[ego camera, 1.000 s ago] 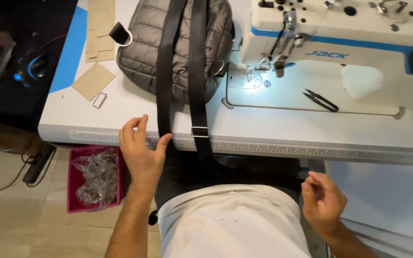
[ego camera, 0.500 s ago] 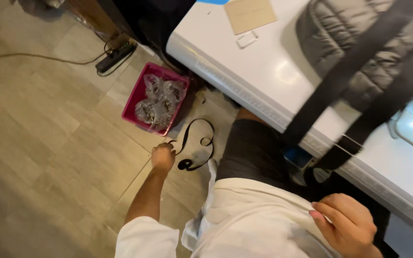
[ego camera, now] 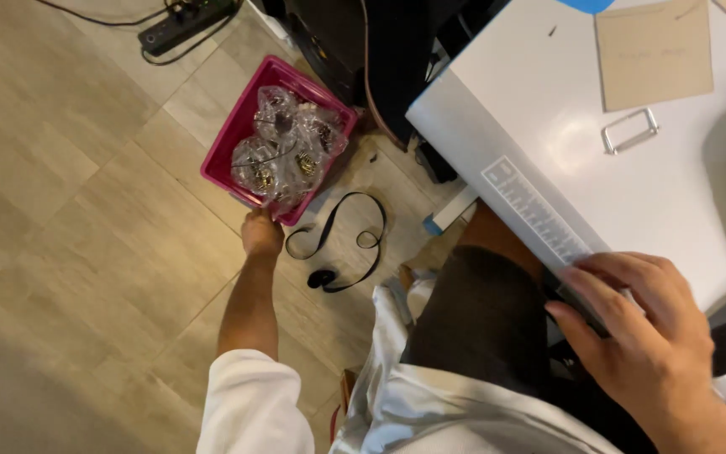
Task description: Assembling a bag strap by threading it through a buckle and then handling foam material components in a workshop.
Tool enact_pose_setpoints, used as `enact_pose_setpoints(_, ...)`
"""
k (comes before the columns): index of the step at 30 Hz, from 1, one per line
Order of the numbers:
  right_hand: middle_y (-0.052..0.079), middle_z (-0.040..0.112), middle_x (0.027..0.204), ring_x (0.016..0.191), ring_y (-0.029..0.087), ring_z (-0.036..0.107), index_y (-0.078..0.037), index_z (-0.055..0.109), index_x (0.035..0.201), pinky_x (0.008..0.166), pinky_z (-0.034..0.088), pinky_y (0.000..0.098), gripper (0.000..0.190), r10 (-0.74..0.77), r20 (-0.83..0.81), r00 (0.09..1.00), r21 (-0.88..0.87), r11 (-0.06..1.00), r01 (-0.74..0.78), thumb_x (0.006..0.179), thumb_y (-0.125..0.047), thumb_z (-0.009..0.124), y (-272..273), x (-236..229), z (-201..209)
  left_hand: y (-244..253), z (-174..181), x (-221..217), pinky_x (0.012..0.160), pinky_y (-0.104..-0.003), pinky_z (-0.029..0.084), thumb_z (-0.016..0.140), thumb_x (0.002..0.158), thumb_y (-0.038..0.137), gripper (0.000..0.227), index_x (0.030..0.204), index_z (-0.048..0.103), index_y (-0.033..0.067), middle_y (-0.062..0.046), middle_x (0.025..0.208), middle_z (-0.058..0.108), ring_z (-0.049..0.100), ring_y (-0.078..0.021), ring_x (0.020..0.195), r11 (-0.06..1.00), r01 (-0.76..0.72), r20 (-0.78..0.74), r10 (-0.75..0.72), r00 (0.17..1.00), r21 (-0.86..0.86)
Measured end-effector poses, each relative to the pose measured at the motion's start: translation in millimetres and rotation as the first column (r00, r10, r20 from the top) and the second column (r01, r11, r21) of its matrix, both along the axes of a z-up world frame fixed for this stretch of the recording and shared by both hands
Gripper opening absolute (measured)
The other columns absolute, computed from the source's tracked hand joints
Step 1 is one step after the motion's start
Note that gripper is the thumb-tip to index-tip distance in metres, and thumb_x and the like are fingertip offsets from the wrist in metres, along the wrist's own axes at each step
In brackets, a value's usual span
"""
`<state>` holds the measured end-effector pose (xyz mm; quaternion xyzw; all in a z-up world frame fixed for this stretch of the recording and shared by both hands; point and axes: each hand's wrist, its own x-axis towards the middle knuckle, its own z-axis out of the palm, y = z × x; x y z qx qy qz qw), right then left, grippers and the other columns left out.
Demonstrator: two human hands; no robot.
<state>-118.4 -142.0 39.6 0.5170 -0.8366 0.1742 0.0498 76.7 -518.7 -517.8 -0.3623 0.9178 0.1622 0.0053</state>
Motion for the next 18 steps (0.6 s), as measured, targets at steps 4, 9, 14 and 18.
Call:
enact_pose_setpoints(4, 0.022, 0.062, 0.103, 0.084, 0.035, 0.059, 0.003, 0.072, 0.103, 0.077, 0.05, 0.0446, 0.026, -0.04, -0.03, 0.999, -0.002, 0.999, 0.04, 0.091, -0.019, 0.076, -23.8, -16.6, -17.9, -14.3, -15.4, -52.9, 0.073, -0.05, 0.056, 0.076, 0.073, 0.03, 0.037, 0.106, 0.071, 0.014, -0.015, 0.101, 0.072, 0.068, -0.0382, 0.095, 0.999, 0.024, -0.049, -0.026, 0.998, -0.023)
enact_pose_setpoints(9, 0.016, 0.062, 0.09, 0.067, 0.027, 0.054, 0.001, 0.069, 0.09, 0.064, 0.045, 0.0369, 0.022, -0.012, 0.088, 0.996, -0.081, 0.997, 0.019, 0.087, -0.021, 0.072, -30.4, -26.2, -19.1, 28.2, 170.8, -120.6, 0.094, -0.048, 0.039, 0.048, 0.104, -0.006, 0.013, 0.117, 0.048, -0.0062, -0.02, 0.11, 0.049, 0.048, -0.0338, 0.102, 0.93, -0.357, -0.828, 0.263, 0.495, 0.082)
enact_pose_setpoints(14, 0.014, 0.061, 0.09, 0.067, 0.027, 0.053, -0.002, 0.064, 0.089, 0.064, 0.044, 0.0366, 0.017, 0.032, 0.121, 0.992, -0.12, 0.993, -0.017, 0.093, -0.018, 0.067, -28.1, -31.2, -14.1, 130.8, 384.6, -153.1, 0.086, -0.036, 0.05, 0.064, 0.1, 0.013, 0.02, 0.119, 0.06, 0.0096, -0.008, 0.115, 0.058, 0.055, -0.0223, 0.101, 0.986, 0.026, -0.956, -0.164, 0.244, -0.163)
enact_pose_setpoints(18, 0.015, 0.06, 0.09, 0.07, 0.028, 0.053, 0.001, 0.064, 0.09, 0.067, 0.045, 0.0381, 0.015, 0.085, 0.218, 0.972, -0.36, 0.933, -0.001, 0.097, -0.012, 0.062, -11.9, -25.5, -6.1, 183.1, 512.1, -221.3, 0.075, -0.044, 0.046, 0.08, 0.096, 0.011, 0.025, 0.118, 0.07, 0.0044, -0.01, 0.125, 0.067, 0.064, -0.0294, 0.11, 0.691, 0.605, -0.711, -0.648, 0.274, -0.396)
